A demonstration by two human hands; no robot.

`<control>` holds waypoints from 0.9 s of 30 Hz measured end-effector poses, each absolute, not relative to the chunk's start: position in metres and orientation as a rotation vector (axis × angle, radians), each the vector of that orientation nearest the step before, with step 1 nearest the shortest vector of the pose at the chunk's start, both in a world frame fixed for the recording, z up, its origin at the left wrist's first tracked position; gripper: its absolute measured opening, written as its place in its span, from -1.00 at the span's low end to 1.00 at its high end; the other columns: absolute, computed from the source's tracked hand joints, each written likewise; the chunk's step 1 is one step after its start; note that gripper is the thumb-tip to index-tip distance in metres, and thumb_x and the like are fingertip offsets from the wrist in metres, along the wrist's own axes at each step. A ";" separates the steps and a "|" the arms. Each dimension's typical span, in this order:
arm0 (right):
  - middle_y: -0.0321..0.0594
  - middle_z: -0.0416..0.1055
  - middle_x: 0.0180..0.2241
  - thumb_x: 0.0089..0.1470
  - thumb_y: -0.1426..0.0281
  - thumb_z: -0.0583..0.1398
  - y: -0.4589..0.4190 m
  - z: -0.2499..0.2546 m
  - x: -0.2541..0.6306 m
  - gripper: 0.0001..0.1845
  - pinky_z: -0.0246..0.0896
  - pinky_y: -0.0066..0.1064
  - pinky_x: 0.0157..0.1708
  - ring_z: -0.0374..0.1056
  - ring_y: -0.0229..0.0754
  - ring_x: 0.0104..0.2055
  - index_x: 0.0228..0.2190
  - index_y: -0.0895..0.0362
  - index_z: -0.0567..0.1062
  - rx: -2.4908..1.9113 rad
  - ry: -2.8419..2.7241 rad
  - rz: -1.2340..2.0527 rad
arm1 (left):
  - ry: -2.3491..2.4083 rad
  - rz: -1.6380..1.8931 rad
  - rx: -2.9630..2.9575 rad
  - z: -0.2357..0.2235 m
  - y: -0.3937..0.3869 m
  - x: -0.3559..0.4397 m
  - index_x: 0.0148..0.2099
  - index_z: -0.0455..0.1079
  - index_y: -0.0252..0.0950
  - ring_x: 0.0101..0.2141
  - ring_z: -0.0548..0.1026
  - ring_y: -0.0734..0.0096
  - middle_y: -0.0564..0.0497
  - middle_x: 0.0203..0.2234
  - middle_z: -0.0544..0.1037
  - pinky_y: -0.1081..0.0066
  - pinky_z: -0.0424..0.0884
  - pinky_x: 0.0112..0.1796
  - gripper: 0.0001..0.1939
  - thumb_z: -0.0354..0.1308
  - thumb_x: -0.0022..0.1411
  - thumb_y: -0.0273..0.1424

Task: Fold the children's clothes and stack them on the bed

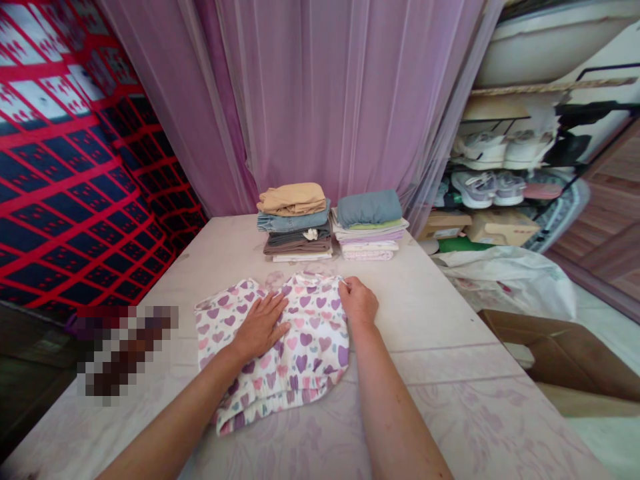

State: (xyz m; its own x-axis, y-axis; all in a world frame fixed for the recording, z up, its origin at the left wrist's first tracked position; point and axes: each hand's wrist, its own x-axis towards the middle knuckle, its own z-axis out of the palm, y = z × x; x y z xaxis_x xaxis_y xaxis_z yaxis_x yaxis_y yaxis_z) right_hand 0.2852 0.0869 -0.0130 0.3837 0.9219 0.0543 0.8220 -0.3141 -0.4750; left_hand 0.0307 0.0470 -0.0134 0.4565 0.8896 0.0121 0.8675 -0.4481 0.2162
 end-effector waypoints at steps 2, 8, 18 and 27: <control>-0.25 0.54 -0.33 0.14 0.17 0.04 0.087 -0.015 0.286 -0.68 0.07 -0.43 -0.41 0.40 -0.15 -0.30 -0.25 0.02 0.53 -2.222 -1.471 0.322 | 1.566 0.152 2.497 -0.016 0.045 0.033 0.32 0.03 -0.17 0.30 -0.07 0.13 -0.07 0.30 0.07 0.03 -0.14 0.23 -0.40 -0.17 0.33 -0.05; -0.26 0.54 -0.33 0.14 0.16 0.04 0.087 -0.019 0.291 -0.64 0.14 -0.43 -0.35 0.40 -0.14 -0.26 -0.18 0.04 0.51 -2.065 -1.417 0.352 | 1.585 0.091 2.454 -0.006 0.047 0.033 0.31 0.07 -0.21 0.30 -0.08 0.06 -0.09 0.30 0.06 -0.06 -0.18 0.22 -0.38 -0.12 0.29 -0.04; -0.24 0.54 -0.24 0.08 0.27 0.07 0.090 -0.027 0.295 -0.58 0.25 -0.39 -0.18 0.41 -0.17 -0.25 -0.03 0.07 0.44 -1.925 -1.399 0.456 | 1.455 0.035 2.500 0.011 0.091 0.082 0.33 -0.01 -0.30 0.30 -0.07 0.17 -0.10 0.31 0.05 0.08 -0.15 0.24 -0.41 -0.19 0.34 -0.17; -0.19 0.55 -0.27 -0.09 0.23 0.16 0.106 -0.051 0.295 -0.56 0.34 -0.35 -0.33 0.37 -0.24 -0.48 -0.14 0.10 0.49 -1.596 -1.221 0.564 | 1.526 -0.028 2.505 -0.006 0.103 0.085 0.37 -0.11 -0.29 0.31 -0.12 0.12 -0.11 0.33 -0.05 0.02 -0.17 0.23 -0.32 -0.19 0.32 -0.06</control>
State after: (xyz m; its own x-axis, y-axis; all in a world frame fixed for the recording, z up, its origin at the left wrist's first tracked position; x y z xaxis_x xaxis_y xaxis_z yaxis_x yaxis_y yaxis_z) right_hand 0.2950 0.1063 -0.0508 0.3798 0.9032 0.2001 0.4336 0.0172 -0.9010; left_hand 0.0848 0.1026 -0.0056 0.4642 0.8770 -0.1239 0.8810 -0.4427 0.1670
